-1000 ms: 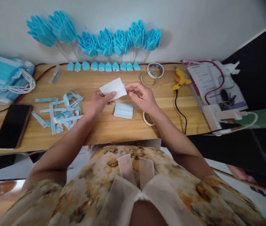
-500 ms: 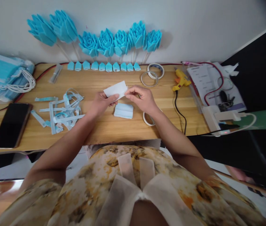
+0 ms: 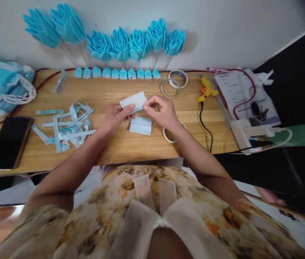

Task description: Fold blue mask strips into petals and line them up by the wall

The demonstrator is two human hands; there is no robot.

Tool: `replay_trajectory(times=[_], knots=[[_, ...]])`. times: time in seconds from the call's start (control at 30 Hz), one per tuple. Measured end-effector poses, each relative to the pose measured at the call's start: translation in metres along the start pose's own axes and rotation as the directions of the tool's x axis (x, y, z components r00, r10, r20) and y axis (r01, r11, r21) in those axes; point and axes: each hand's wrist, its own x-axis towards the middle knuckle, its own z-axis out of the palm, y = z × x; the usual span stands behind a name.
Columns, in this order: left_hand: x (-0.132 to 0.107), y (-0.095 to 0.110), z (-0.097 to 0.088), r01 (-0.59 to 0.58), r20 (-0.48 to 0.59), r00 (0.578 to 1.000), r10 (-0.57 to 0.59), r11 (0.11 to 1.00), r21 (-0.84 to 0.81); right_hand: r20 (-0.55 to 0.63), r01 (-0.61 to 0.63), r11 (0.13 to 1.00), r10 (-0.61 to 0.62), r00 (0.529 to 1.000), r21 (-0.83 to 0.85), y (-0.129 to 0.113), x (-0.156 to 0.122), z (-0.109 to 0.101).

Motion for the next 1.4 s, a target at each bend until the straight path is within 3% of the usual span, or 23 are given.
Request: replay_trajectory(times=[0.1,0.23,0.57,0.8,0.93,1.2,1.4], knots=[[-0.001,0.001,-0.001,-0.019,0.001,1.0,0.019,0.999,0.027,-0.007,0.016,1.0,-0.016,1.0,-0.002,0.0,0.0,0.0],[-0.004,0.01,0.0,0.04,-0.02,0.999,-0.038,0.991,0.127,-0.021,0.044,0.999,-0.043,0.999,0.013,0.0,0.0,0.0],[-0.003,0.014,0.004,0.134,-0.148,0.983,-0.111,0.98,0.15,0.001,0.03,1.0,-0.03,1.0,0.007,0.003,-0.001,0.001],[-0.003,0.01,0.004,0.096,-0.127,0.989,-0.078,0.984,0.149,0.106,-0.031,0.996,0.022,0.994,0.084,0.01,0.0,-0.002],[-0.004,0.01,0.004,0.101,-0.083,0.993,-0.087,0.98,0.174,0.133,-0.041,0.999,0.038,0.99,0.024,0.014,-0.001,-0.002],[0.002,0.001,-0.002,-0.021,-0.138,0.99,0.025,0.999,0.03,0.166,-0.056,0.997,0.048,0.985,0.045,0.018,-0.002,0.001],[0.005,-0.007,-0.001,-0.034,-0.112,0.993,0.022,0.994,-0.106,0.133,-0.058,0.998,0.053,0.99,0.034,0.017,-0.003,0.004]])
